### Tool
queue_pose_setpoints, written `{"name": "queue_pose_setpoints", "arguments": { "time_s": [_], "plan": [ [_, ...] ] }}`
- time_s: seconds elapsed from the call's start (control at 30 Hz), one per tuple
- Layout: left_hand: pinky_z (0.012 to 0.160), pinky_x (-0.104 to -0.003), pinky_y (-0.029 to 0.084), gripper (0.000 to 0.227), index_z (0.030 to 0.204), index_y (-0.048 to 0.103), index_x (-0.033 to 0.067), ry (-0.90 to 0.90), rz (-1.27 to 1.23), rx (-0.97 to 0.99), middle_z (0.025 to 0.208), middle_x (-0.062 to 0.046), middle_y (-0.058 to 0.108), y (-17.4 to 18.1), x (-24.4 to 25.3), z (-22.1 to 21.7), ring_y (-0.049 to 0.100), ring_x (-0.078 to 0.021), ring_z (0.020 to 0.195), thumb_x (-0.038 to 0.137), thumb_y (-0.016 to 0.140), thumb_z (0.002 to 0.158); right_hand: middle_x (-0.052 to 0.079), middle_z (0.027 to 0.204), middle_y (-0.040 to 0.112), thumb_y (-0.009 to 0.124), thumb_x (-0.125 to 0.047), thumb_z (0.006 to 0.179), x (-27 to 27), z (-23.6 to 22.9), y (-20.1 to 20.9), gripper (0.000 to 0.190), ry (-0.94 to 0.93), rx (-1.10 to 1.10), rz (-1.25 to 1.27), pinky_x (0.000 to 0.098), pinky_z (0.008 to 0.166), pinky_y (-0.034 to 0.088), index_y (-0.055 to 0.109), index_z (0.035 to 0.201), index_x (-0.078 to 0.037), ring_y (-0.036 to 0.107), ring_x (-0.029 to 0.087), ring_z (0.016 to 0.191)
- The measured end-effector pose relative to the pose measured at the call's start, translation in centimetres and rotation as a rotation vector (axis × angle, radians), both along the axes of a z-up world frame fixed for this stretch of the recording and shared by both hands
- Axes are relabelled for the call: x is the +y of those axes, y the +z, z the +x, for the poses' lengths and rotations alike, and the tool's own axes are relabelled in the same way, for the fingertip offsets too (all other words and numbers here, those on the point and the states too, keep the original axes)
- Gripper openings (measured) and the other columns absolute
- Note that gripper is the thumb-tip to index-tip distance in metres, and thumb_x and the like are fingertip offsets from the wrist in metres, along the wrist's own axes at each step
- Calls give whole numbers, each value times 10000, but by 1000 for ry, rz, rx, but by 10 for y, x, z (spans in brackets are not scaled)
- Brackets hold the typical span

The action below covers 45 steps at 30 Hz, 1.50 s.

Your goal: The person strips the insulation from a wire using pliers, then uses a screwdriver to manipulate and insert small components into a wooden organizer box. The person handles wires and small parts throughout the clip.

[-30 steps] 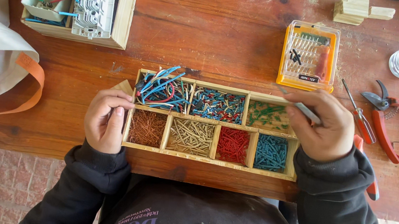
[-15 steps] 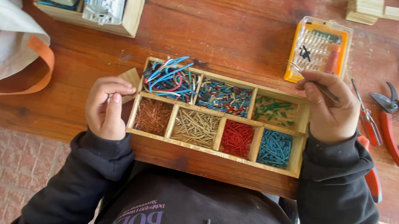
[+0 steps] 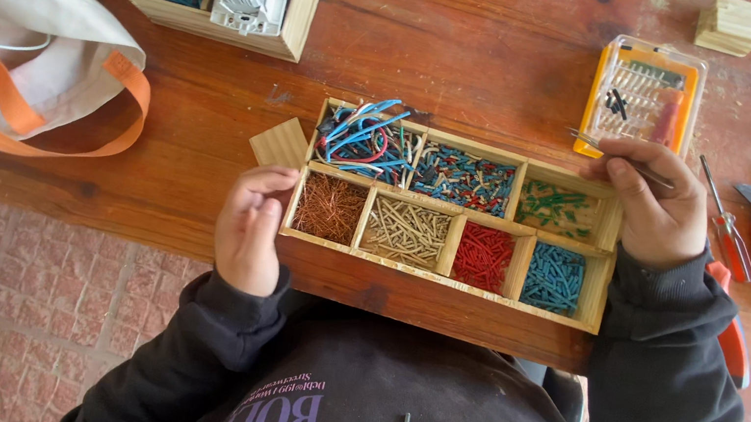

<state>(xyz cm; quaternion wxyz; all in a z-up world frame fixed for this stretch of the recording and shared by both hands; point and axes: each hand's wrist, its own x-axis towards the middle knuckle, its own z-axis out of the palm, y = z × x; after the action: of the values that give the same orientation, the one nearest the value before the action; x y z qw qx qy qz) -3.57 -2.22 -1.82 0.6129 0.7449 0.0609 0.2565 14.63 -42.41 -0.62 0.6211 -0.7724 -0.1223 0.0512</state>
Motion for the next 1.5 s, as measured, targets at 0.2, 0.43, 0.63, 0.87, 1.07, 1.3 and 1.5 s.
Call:
{"name": "queue_pose_setpoints", "arguments": {
  "time_s": [0.2,0.43,0.63,0.87,1.07,1.3,1.5],
  "plan": [
    [881,-336,687,235,1020,681,8,58,-400,-42,1082,-191,711,-22,7,-3,762,-269,1004,158,517,1094,153,1117,765,621,-79,1185,5,-10,14,202,-47,63,-32,270,982,651,690,1354,7,770,190,1031],
    [681,-273,655,239,962,662,13,90,-435,12,1013,-186,689,-21,12,0,736,-234,815,165,523,1083,126,1108,758,626,-85,1183,-1,-19,25,187,-57,74,-67,252,975,649,707,1337,-13,764,173,1020],
    [837,-339,631,244,1010,624,-16,-30,-251,-22,1059,-223,658,12,36,35,676,-299,912,174,512,1115,262,1214,695,724,111,1156,8,-23,60,84,66,-274,-188,325,934,653,737,1236,134,724,296,985],
    [914,-334,612,256,1039,609,25,-85,-147,-21,1095,-194,643,42,47,97,664,-268,1006,251,531,1132,46,927,820,702,-155,1080,59,-35,91,115,167,-42,-532,278,765,617,699,1131,-53,805,140,812],
    [813,-321,578,291,1029,597,38,13,-96,-149,1027,-157,601,19,52,110,626,-236,1039,310,564,1127,-12,885,799,663,-185,1091,74,-33,79,131,93,-75,-581,311,800,565,576,1154,-109,819,134,801],
    [727,-291,465,295,1018,590,51,52,-82,-152,1038,-168,637,19,62,108,583,-209,781,322,575,1133,16,987,773,702,-258,1058,81,-31,63,187,74,-112,-674,372,754,541,618,1176,-139,760,198,735],
    [720,-283,445,302,998,617,43,-5,26,-85,1076,-156,672,15,58,107,622,-212,824,275,506,1156,2,990,775,699,-275,1050,81,-30,59,192,76,-127,-693,369,749,538,631,1185,-156,752,185,738]
  ]
}}
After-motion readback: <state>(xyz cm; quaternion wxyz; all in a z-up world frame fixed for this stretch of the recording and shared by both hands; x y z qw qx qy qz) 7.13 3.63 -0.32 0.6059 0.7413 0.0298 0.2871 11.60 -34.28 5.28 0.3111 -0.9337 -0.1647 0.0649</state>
